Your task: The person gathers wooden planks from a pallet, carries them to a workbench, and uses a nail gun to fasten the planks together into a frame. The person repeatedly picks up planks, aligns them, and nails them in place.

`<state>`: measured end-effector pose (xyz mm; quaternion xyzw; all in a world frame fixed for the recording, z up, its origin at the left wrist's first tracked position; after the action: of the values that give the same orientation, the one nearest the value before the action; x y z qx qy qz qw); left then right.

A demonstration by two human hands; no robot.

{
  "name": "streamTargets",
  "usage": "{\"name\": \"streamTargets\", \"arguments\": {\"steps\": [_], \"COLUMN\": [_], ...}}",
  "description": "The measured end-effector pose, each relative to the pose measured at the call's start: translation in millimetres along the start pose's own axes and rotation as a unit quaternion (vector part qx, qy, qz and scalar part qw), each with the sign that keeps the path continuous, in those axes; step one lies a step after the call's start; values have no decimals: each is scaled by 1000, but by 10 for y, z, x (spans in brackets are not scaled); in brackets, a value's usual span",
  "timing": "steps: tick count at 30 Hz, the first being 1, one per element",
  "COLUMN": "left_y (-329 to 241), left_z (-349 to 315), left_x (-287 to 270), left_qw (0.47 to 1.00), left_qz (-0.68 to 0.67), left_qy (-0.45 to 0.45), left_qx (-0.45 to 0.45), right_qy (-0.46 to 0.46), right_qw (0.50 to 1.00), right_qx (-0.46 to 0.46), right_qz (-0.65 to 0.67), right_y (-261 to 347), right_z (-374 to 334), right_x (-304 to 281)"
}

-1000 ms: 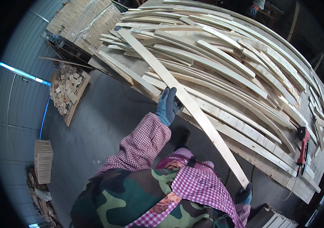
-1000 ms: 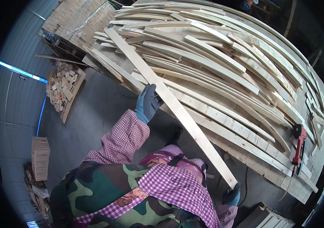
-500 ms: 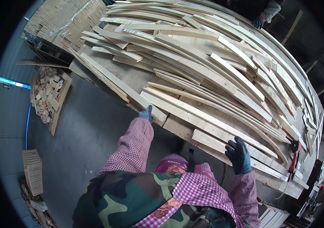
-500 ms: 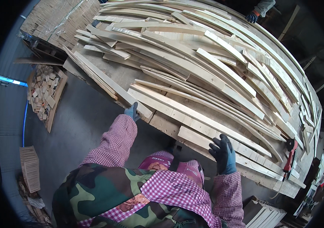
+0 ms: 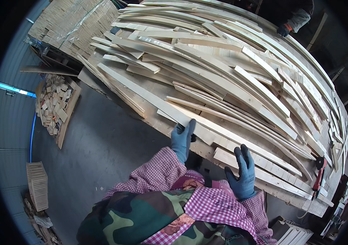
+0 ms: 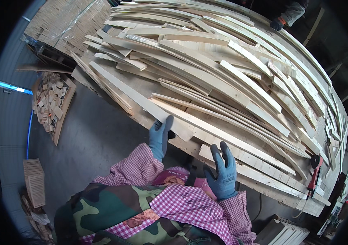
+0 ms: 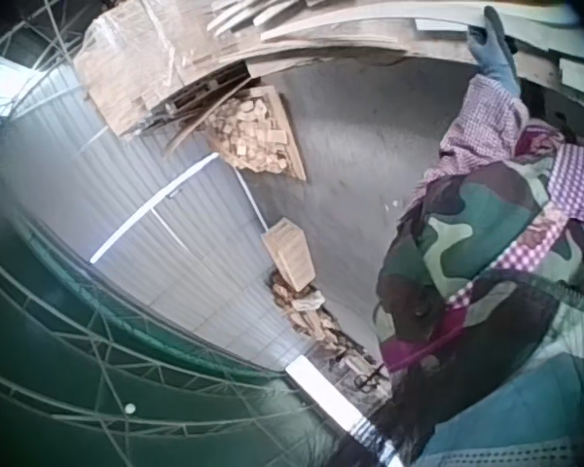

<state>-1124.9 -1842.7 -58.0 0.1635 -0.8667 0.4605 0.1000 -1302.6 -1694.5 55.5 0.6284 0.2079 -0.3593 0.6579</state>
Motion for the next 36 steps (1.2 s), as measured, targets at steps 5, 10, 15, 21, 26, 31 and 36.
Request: {"name": "streamTargets", "arguments": {"steps": [5, 10, 15, 21, 26, 31, 36], "left_y": [268, 156, 83, 464, 1110, 2120, 2946], "left_z": [-958, -633, 268, 419, -593, -1630, -2191], "left_x": [439, -119, -38, 192, 781, 1075, 762], "left_qw": [968, 976, 967, 968, 971, 973, 977], "left_qz": [40, -87, -186, -178, -61, 96, 110], "left_qy": [225, 162, 61, 70, 213, 204, 88], "left_qx": [-100, -121, -164, -160, -85, -46, -163], "right_qy": [-17, -175, -303, -284, -536, -622, -643], "right_qw": [995, 948, 882, 838, 635, 484, 366], "right_qx": [-90, 47, 192, 228, 353, 378, 391], "right_qz": [27, 262, 307, 406, 430, 486, 547], "right_y": [-3, -397, -578, -985, -2016, -2820, -3603], "right_z": [-1, -655, -1479, -2182, -3861, -5791, -6288], "right_x": [-73, -765, -1407, -1690, -2415, -2647, -2765]}}
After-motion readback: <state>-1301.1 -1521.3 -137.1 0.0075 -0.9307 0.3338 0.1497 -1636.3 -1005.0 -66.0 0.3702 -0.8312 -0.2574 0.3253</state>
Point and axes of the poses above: each hand's wrist, its own z-axis towards the middle knuckle, its own x-axis out of the palm, y = z × x, the point moved 6 cm from there along z, towards the middle knuckle, and after that the axes turned 1 degree about -x, right-handed, at the moved point
